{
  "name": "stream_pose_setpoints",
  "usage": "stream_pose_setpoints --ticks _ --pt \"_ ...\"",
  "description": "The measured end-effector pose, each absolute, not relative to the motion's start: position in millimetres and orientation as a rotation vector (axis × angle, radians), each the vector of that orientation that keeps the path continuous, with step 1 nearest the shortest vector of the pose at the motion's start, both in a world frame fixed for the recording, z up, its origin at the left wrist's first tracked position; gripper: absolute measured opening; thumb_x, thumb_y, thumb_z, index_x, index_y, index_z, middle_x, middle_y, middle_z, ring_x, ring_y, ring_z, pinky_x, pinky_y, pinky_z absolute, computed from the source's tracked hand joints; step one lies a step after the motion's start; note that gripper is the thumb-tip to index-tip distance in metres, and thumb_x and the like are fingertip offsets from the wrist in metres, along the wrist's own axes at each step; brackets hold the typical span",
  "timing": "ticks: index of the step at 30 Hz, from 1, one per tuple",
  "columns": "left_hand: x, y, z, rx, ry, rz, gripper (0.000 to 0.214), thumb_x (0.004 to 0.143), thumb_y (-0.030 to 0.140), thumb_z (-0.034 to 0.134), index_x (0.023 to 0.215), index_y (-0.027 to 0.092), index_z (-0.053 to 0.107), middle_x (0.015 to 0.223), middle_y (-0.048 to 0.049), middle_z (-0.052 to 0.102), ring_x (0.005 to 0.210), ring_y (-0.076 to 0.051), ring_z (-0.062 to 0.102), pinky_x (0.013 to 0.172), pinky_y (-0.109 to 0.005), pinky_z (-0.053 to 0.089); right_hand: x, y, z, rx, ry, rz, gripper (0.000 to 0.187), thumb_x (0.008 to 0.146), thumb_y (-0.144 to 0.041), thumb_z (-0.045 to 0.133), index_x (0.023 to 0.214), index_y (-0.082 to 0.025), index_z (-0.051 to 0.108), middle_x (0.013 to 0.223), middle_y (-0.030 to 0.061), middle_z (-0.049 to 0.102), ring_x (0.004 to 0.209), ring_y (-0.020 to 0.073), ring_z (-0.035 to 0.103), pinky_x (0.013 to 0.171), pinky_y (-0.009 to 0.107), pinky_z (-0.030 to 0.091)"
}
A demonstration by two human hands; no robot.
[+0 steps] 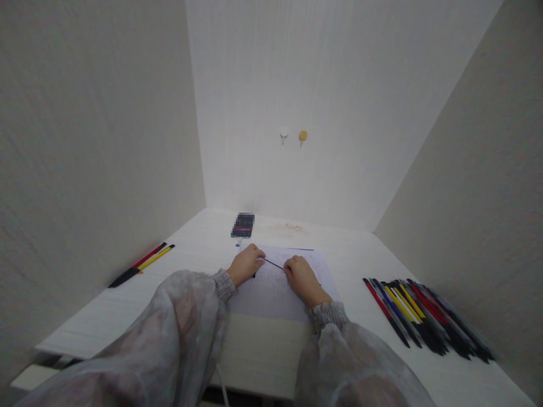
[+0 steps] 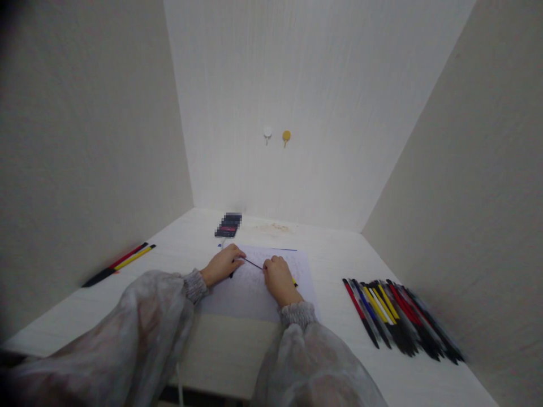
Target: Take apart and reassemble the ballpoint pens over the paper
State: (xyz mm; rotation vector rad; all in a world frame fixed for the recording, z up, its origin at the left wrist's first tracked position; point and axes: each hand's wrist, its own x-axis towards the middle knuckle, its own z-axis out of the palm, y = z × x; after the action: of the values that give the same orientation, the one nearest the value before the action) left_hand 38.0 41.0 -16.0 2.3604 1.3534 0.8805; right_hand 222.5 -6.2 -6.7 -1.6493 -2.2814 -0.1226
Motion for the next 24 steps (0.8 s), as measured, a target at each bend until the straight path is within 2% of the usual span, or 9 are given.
stream_pose_setpoints --ticks 5,11,15,18,20,24 --pt "38 45 -19 2.393 1.274 0.854 0.006 0.067 0.018 0.056 0.069 0.015 0.061 0.078 -0.0049 0.054 0.078 -0.017 0.050 0.072 -0.026 0.037 217 -8 -9 -1.722 -2.350 -0.238 0.019 0.074 -0.007 0.039 0.081 -0.011 0.056 0.084 0.0114 0.054 0.082 0.0186 0.045 0.071 0.027 0.030" --pt "40 47 -16 2.591 1.232 0.876 0.003 0.071 0.013 0.053 0.070 0.014 0.056 0.079 -0.0056 0.053 0.080 -0.018 0.046 0.074 -0.028 0.036 218 -9 -6 -1.855 -2.332 -0.316 0.024 0.065 -0.002 0.041 0.084 -0.008 0.053 0.091 0.0144 0.052 0.085 0.0227 0.043 0.069 0.030 0.029" --pt "37 45 -9 2.553 1.233 1.026 0.008 0.076 0.013 0.046 0.074 0.013 0.053 0.075 -0.0047 0.052 0.076 -0.017 0.046 0.072 -0.029 0.037 233 -8 5 -1.993 -2.120 -0.276 0.025 0.066 0.001 0.038 0.085 -0.009 0.051 0.089 0.0135 0.053 0.084 0.0217 0.045 0.067 0.029 0.028" --pt "38 40 -4 2.536 1.104 1.106 0.013 0.080 0.016 0.042 0.085 0.014 0.053 0.081 -0.0049 0.053 0.079 -0.016 0.047 0.075 -0.029 0.038 240 -5 11 -2.032 -1.944 -0.177 0.021 0.071 -0.002 0.037 0.084 -0.011 0.050 0.083 0.0107 0.056 0.081 0.0202 0.047 0.066 0.028 0.028" --pt "40 36 -3 2.589 0.965 1.067 0.017 0.081 0.016 0.039 0.090 0.015 0.054 0.084 -0.0053 0.053 0.082 -0.015 0.047 0.076 -0.028 0.038 239 -4 13 -1.973 -1.874 -0.091 0.018 0.076 -0.009 0.036 0.087 -0.012 0.050 0.082 0.0096 0.057 0.079 0.0186 0.048 0.066 0.026 0.029" --pt "44 30 -2 2.747 0.763 0.846 0.020 0.081 0.012 0.038 0.084 0.016 0.058 0.083 -0.0048 0.053 0.082 -0.015 0.047 0.075 -0.026 0.037 228 -7 12 -1.824 -1.940 0.039 0.020 0.076 -0.013 0.037 0.092 -0.012 0.050 0.082 0.0081 0.058 0.078 0.0155 0.050 0.067 0.022 0.030"
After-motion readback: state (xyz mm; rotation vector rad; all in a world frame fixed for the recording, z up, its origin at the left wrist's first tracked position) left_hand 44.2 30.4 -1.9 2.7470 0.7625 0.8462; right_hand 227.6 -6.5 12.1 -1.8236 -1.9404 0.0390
